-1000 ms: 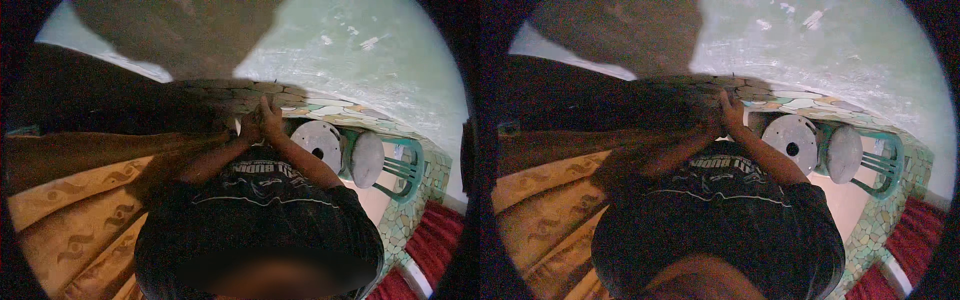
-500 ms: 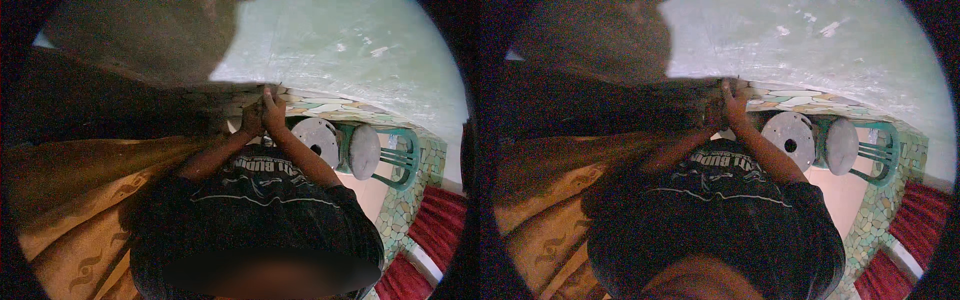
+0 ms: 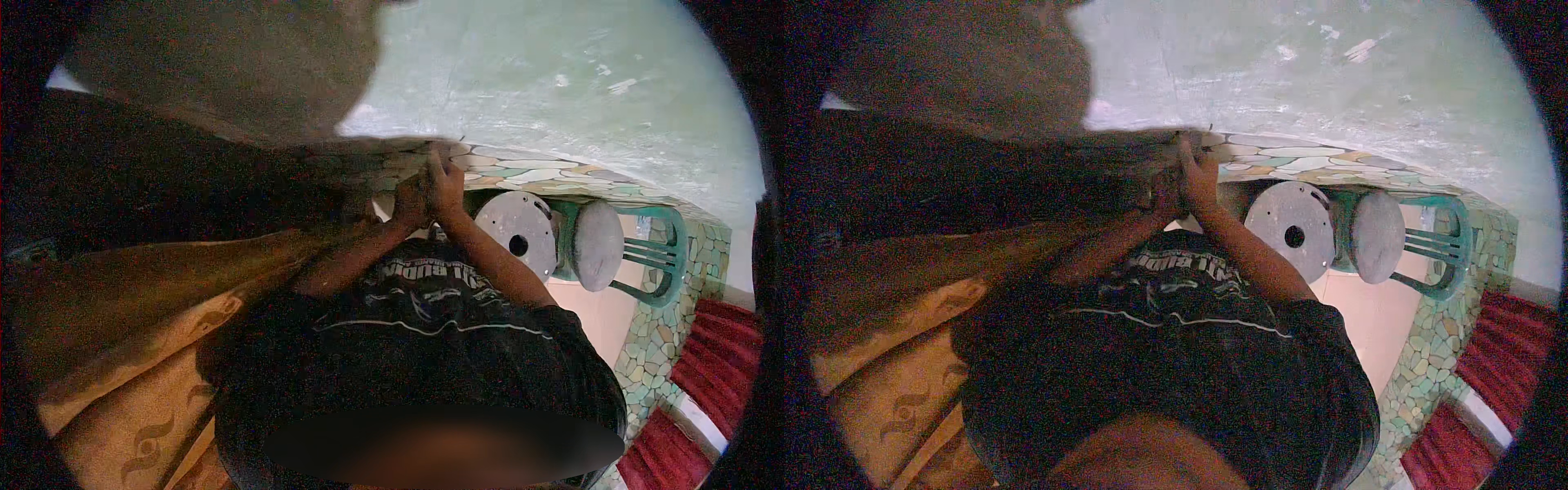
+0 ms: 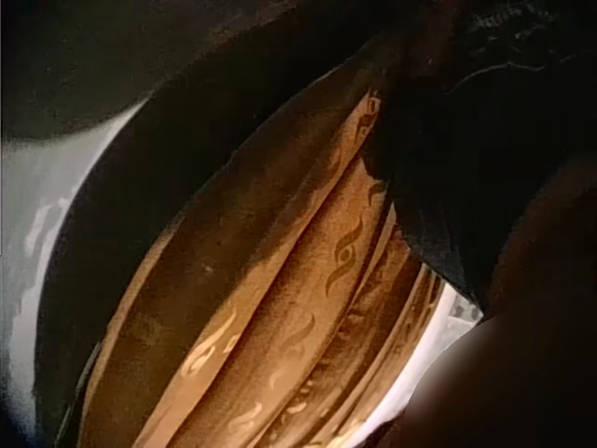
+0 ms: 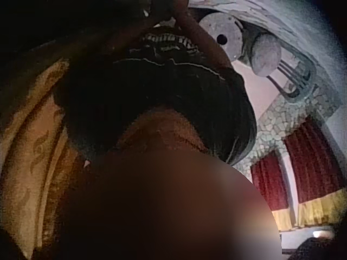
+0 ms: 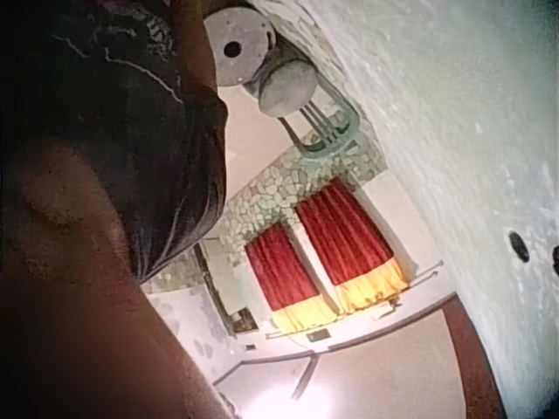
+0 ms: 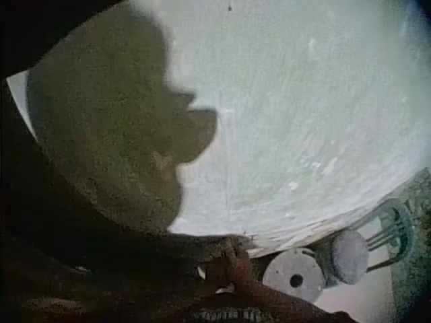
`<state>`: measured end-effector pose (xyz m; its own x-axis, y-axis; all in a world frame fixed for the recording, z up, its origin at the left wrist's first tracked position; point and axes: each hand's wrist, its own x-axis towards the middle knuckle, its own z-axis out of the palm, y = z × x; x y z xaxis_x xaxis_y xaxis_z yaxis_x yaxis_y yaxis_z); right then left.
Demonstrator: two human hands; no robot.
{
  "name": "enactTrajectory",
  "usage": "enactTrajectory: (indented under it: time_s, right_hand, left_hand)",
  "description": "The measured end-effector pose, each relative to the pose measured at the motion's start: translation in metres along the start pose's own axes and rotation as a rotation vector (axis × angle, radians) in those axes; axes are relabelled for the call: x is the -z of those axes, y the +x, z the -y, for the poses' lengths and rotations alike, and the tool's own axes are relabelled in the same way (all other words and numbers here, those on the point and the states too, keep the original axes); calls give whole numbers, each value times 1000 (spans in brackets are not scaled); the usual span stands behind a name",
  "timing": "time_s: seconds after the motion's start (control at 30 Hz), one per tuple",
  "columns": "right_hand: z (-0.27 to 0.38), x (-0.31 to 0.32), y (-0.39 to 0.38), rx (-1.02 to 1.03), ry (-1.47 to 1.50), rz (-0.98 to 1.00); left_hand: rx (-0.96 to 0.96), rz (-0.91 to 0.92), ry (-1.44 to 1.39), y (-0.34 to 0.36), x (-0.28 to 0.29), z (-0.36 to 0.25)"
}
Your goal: Scraping and smoothing a wall surface with a putty knife and screwdriver.
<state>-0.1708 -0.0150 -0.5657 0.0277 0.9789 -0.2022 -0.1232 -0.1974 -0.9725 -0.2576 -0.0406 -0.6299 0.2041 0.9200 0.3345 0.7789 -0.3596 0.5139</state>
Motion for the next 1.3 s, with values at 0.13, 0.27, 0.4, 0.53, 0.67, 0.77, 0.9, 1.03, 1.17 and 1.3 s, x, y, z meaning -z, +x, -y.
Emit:
enactTrajectory:
  time_s: [0.13, 0.27, 0.4, 0.53, 0.67, 0.77, 0.9, 1.03, 1.17, 1.3]
  right_hand:
    - [11, -2, 1, 107, -8, -5]
    - [-9, -10, -7, 26, 33, -23]
    - [15, -19, 2, 103, -11, -26]
    - [11, -13, -9, 449, -136, -24]
    - [8, -33, 1, 60, -46, 34]
    - [13, -21, -8, 273, -113, -45]
    - [-5, -25, -7, 170, -99, 40]
    - [-1, -25, -7, 240, -227, 4]
    - [-2, -30, -17, 7, 23, -22]
    - [3, -34, -3, -30, 65, -2]
  left_hand:
    - [37, 71, -355, 19, 29, -8]
    - [448, 595, 83, 16, 3, 3]
    - [96, 215, -71, 9, 17, 10]
    - [68, 266, 127, -9, -2, 13]
    - [382, 66, -347, -34, -69, 66]
    - [107, 28, -103, -26, -15, 26]
    - [161, 43, -152, -21, -1, 30]
    - [532, 644, -25, 29, 53, -9]
    - [485, 403, -248, -1, 46, -2]
    - [201, 48, -356, -8, 38, 12]
